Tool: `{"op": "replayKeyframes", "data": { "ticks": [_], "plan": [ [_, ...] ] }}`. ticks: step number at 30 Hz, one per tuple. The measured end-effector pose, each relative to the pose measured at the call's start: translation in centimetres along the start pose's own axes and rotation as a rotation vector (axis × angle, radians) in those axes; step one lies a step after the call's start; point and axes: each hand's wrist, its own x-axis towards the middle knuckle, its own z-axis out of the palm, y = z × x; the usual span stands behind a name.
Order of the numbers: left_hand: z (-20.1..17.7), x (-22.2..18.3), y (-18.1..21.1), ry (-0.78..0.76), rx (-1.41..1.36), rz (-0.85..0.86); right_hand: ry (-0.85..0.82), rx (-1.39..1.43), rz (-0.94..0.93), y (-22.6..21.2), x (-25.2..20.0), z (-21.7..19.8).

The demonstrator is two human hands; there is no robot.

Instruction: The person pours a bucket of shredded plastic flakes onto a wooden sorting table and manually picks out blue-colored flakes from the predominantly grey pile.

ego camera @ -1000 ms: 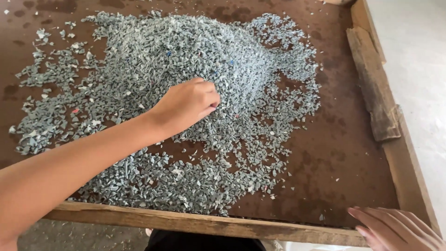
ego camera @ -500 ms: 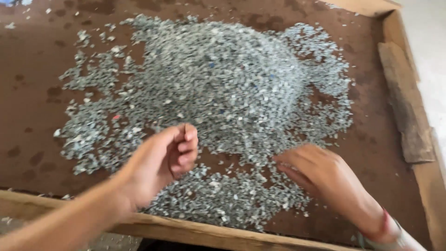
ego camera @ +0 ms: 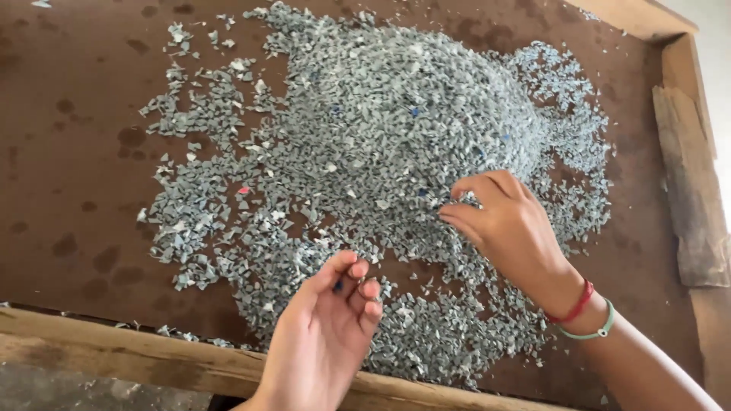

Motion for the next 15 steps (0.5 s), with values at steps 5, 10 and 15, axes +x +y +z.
{"op": "replayKeyframes", "data": {
  "ticks": [5,10,15],
  "plan": [
    [-0.7,0.4,-0.4,-0.174,0.102,0.029,0.012,-0.094,0.022,0.2,-0.3,0.7],
    [-1.4,0.7,-0.3,-0.251,0.059,0.014,0.009,-0.103,0.052,-0.6,-0.1,0.9],
    [-1.5,0.5,-0.3,-0.284,0.062,-0.014,0.031,-0.142,0.057,-0.9,0.1,1.3]
  ]
}}
